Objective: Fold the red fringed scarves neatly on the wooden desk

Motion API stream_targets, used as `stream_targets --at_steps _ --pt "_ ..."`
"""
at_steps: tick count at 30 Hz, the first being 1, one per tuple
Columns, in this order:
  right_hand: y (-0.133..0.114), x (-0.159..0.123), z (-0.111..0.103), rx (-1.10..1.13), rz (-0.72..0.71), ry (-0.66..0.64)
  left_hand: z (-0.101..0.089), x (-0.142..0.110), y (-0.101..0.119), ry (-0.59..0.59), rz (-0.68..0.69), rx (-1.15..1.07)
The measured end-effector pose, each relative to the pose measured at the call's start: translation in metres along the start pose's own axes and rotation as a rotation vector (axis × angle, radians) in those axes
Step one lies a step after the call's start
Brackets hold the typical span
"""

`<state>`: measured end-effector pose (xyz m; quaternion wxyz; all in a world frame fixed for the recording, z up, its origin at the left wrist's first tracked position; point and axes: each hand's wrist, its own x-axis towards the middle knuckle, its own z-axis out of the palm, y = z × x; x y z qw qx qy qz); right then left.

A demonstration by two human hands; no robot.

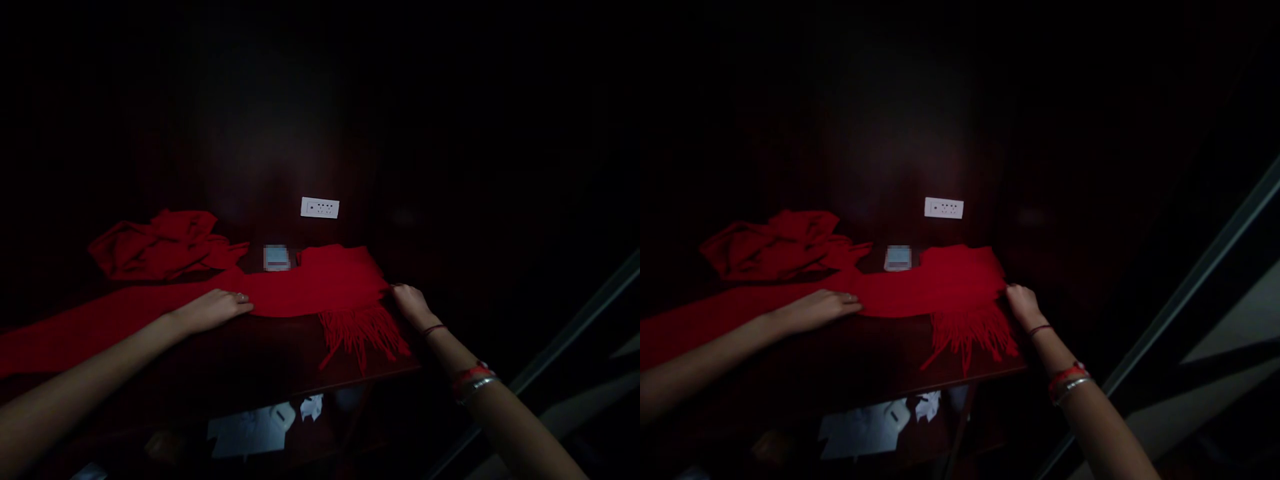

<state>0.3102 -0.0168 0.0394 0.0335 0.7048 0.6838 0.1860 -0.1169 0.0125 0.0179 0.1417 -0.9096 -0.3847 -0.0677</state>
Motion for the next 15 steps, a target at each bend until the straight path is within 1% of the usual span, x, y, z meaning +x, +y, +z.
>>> stream_targets --at_steps 1,3,6,8,10,11,12,13,14,15 --pt "-0.002 -0.004 0.007 0.007 0.005 -0.024 0.004 -0.003 0.005 -0.036 0.017 0.010" --pt "-0.002 -0.008 0.011 0.019 0.021 -0.046 0.004 -0.007 0.010 -0.119 0.062 0.040" --pt "-0.002 -0.011 0.006 0.028 0.041 -0.079 -0.003 -0.009 0.010 -0.155 0.026 0.069" --pt "-0.010 -0.014 0.000 0.038 0.036 -0.059 -0.007 -0.008 0.012 -0.156 0.007 0.072" --pt "-0.028 -0.019 -0.007 0.113 -0.051 0.031 -0.007 -0.005 0.015 -0.146 -0.014 0.072" --pt "-0.040 -0.022 -0.010 0.181 -0.132 0.088 -0.006 -0.003 0.017 -0.141 -0.023 0.074" --pt "-0.054 -0.025 -0.013 0.264 -0.243 0.119 -0.005 -0.001 0.019 -0.140 -0.029 0.076" --pt "-0.068 -0.027 -0.015 0.326 -0.353 0.128 -0.003 0.001 0.020 -0.139 -0.038 0.074" --pt "-0.081 -0.028 -0.017 0.355 -0.401 0.123 -0.001 0.002 0.021 -0.137 -0.045 0.068" --pt "-0.092 -0.028 -0.018 0.360 -0.404 0.120 0.002 0.003 0.021 -0.131 -0.052 0.056"
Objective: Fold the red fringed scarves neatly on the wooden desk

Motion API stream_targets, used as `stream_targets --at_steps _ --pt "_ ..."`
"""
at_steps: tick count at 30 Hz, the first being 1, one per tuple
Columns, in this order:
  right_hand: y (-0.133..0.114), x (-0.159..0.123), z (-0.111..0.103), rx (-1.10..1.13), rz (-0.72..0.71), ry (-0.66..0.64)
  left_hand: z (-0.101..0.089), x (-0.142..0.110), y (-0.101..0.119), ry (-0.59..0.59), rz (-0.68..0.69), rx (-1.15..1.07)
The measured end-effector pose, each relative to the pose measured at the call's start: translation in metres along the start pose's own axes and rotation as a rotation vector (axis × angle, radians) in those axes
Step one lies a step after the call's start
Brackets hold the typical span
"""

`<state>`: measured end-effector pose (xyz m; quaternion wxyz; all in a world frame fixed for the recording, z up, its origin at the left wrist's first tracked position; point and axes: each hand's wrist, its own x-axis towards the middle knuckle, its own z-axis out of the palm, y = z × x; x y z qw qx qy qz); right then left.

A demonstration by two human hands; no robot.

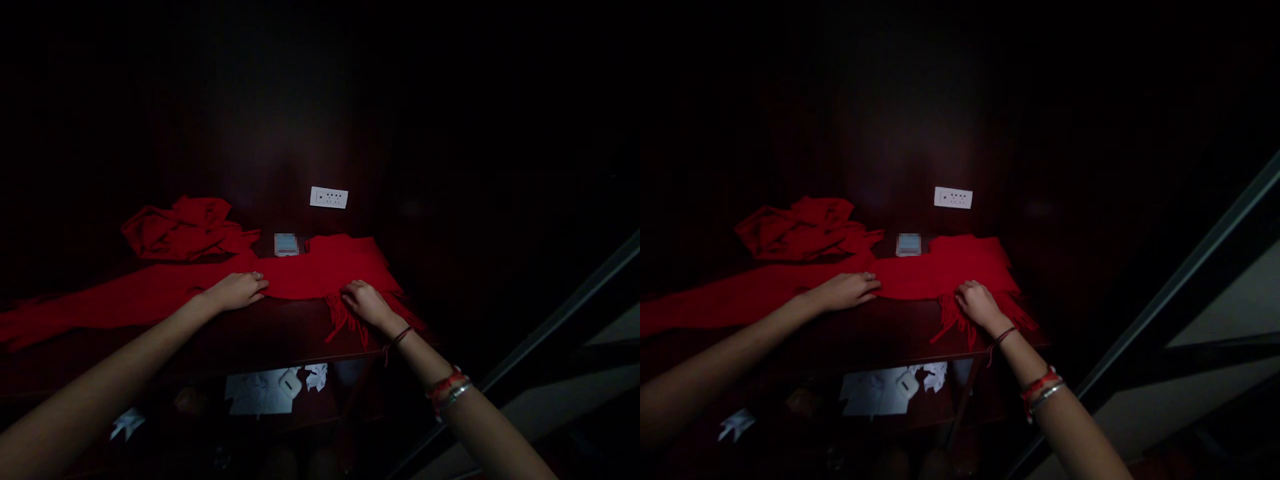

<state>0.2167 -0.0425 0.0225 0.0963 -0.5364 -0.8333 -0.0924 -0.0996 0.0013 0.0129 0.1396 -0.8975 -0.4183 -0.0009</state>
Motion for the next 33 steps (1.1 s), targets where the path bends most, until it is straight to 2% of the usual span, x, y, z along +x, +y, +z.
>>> stream_targets --at_steps 4,10,12,14,17,19,22,26,33 --pt "-0.019 0.010 0.004 -0.057 0.077 -0.042 0.009 0.000 -0.003 0.074 -0.026 -0.081" --pt "-0.022 0.005 -0.008 0.079 -0.012 -0.270 0.013 -0.004 -0.005 0.109 -0.007 -0.123" --pt "-0.024 0.006 -0.014 0.113 -0.025 -0.300 0.012 -0.005 -0.004 0.116 -0.004 -0.118" --pt "-0.025 0.010 -0.020 0.102 0.023 -0.265 0.011 -0.007 -0.004 0.129 0.001 -0.106" --pt "-0.034 0.025 -0.023 0.065 0.066 -0.121 0.011 -0.010 -0.004 0.154 0.001 -0.081" --pt "-0.049 0.039 -0.017 0.072 -0.045 -0.035 0.011 -0.010 -0.005 0.168 -0.008 -0.076" --pt "-0.083 0.059 -0.001 0.055 -0.239 0.019 0.010 -0.009 -0.006 0.187 -0.036 -0.084" --pt "-0.114 0.078 0.020 -0.007 -0.245 0.023 0.007 -0.011 -0.005 0.191 -0.078 -0.121" --pt "-0.105 0.087 0.032 0.098 -0.201 0.061 -0.001 -0.019 -0.009 0.195 -0.117 -0.122"
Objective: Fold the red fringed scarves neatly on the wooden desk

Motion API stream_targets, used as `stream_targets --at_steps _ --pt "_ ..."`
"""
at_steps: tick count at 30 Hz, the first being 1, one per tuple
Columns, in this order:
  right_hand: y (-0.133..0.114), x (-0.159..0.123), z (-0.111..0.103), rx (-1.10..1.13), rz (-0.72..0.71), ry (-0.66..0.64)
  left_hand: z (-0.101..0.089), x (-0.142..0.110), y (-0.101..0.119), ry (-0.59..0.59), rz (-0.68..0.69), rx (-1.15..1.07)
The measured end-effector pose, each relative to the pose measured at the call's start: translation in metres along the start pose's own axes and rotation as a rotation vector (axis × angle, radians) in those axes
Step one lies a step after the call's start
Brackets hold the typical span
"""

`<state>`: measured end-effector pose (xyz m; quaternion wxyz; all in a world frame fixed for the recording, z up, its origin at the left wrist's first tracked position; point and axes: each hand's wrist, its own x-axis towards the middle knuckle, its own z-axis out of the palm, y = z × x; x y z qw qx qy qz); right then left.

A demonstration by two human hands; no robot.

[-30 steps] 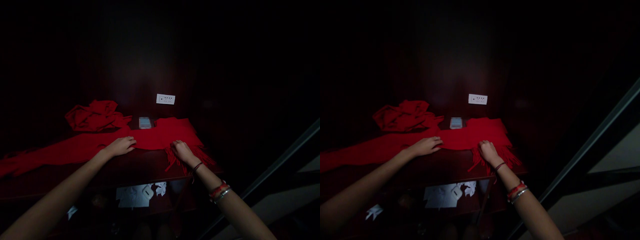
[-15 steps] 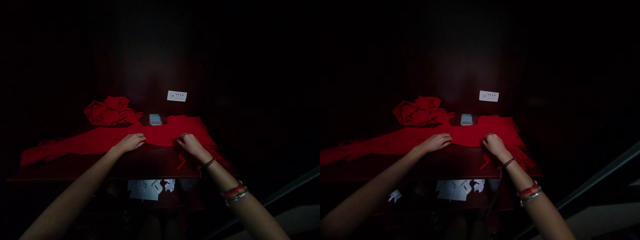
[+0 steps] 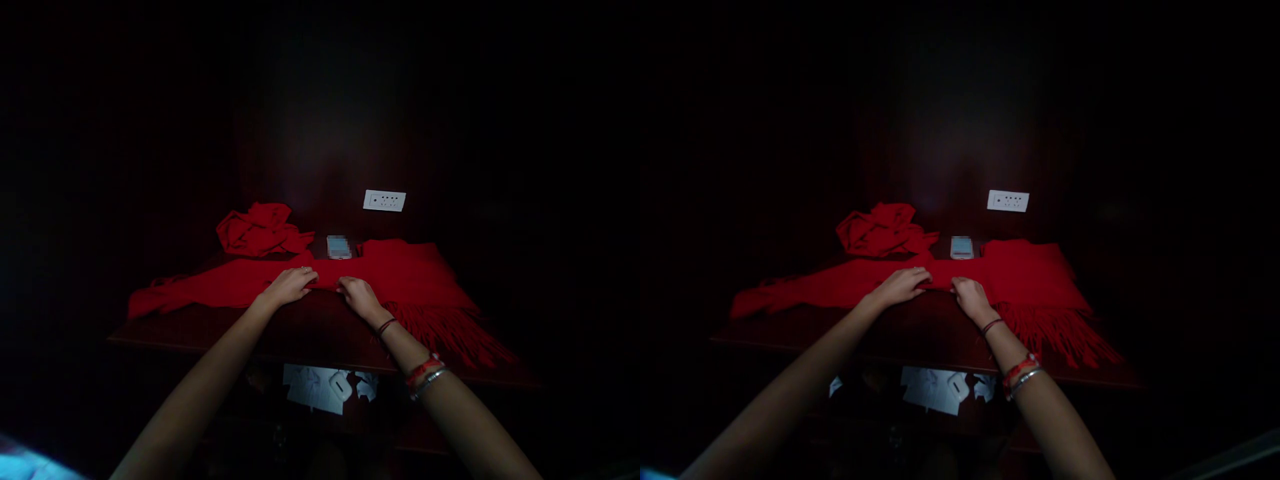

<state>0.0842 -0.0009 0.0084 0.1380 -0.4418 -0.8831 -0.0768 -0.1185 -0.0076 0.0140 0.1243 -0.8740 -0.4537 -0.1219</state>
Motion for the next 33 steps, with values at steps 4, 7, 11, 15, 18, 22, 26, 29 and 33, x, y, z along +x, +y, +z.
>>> stream_targets --at_steps 4,7,11,15,18,22,26,29,33 --pt "0.001 -0.001 0.003 0.044 0.029 0.019 0.000 -0.001 -0.007 -0.027 -0.025 0.036" --pt "-0.005 0.000 0.004 0.060 -0.011 0.077 0.001 0.000 -0.011 -0.020 -0.012 0.049" --pt "-0.014 0.004 0.005 0.025 -0.043 0.101 -0.001 0.000 -0.010 -0.035 -0.007 0.065" --pt "-0.017 0.006 0.007 -0.001 -0.042 0.055 -0.004 0.000 -0.006 -0.048 -0.014 0.084" --pt "-0.015 0.005 0.007 -0.001 -0.045 0.057 -0.007 0.000 -0.002 -0.053 -0.013 0.081" --pt "-0.013 0.003 0.005 0.002 -0.020 0.041 -0.011 -0.011 -0.007 -0.023 -0.008 0.078" --pt "-0.008 0.001 0.003 0.002 -0.008 0.038 -0.010 -0.037 -0.029 0.085 -0.113 0.113" --pt "-0.003 0.001 0.003 0.018 -0.023 0.040 -0.008 -0.054 -0.043 0.170 -0.215 -0.013" --pt "-0.005 0.004 -0.002 0.024 -0.077 0.056 -0.012 -0.055 -0.043 0.212 -0.226 -0.163"
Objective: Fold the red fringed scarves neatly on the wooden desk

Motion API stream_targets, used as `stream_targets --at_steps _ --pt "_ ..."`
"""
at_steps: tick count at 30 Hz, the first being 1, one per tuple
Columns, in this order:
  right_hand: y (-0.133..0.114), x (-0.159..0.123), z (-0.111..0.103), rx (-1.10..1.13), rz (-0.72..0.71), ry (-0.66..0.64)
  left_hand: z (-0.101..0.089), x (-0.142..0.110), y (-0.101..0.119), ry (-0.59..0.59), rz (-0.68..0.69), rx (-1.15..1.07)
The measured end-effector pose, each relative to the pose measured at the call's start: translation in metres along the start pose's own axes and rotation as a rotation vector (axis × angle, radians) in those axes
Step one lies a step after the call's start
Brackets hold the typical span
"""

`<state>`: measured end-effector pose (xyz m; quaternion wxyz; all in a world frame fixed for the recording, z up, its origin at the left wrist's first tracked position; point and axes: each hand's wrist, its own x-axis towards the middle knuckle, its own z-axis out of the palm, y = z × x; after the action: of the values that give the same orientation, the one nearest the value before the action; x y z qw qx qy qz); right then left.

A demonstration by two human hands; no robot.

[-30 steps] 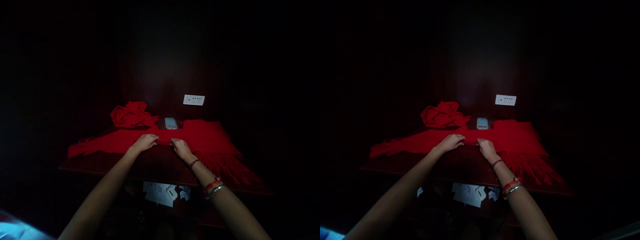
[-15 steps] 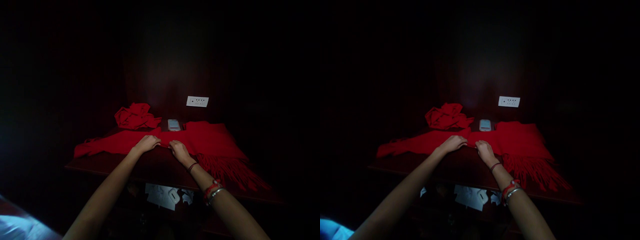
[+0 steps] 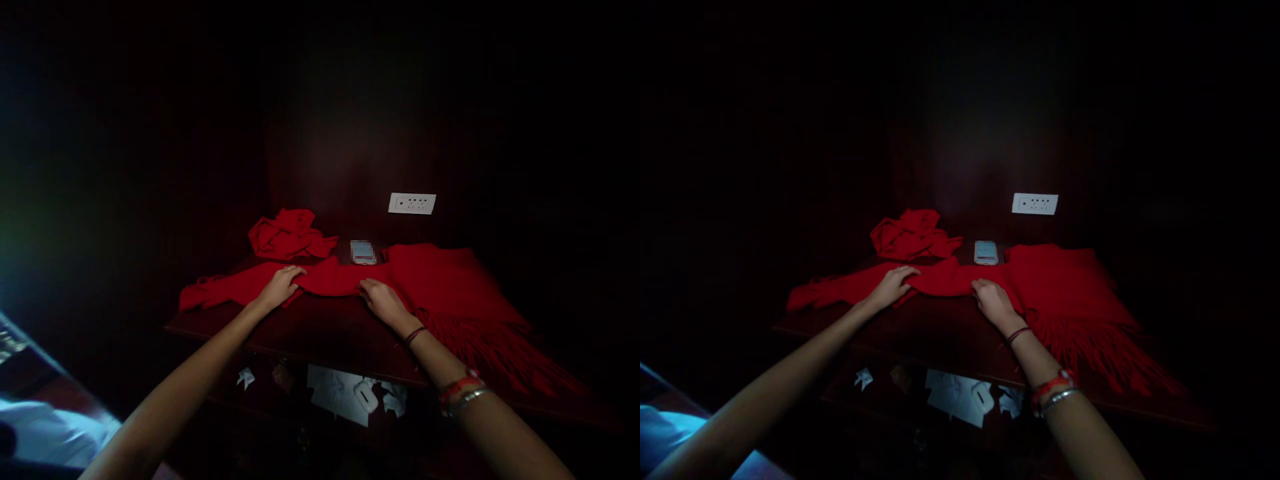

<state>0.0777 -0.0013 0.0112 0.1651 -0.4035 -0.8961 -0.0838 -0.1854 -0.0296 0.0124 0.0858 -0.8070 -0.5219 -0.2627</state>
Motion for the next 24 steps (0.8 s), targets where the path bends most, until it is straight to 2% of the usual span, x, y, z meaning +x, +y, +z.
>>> stream_targets --at_steps 5,8,11,14,17,21,24 --pt "-0.039 0.013 -0.004 -0.012 -0.119 0.079 -0.006 0.018 0.022 -0.023 -0.049 0.033" --pt "-0.064 0.024 0.002 -0.027 -0.107 0.108 -0.010 0.026 0.026 -0.041 -0.094 0.052" --pt "-0.074 0.032 0.011 -0.060 -0.047 0.108 -0.014 0.029 0.021 -0.079 -0.095 0.061" --pt "-0.069 0.037 0.015 -0.035 0.000 0.098 -0.014 0.023 0.015 -0.063 -0.068 0.077" --pt "-0.055 0.038 0.015 0.085 0.020 0.118 -0.011 0.006 0.012 -0.013 -0.050 0.062" --pt "-0.035 0.037 0.013 0.230 -0.023 0.126 -0.008 -0.017 0.009 -0.112 -0.086 -0.018" --pt "-0.027 0.034 0.012 0.221 -0.071 0.085 -0.016 -0.025 0.007 -0.175 -0.137 -0.038"
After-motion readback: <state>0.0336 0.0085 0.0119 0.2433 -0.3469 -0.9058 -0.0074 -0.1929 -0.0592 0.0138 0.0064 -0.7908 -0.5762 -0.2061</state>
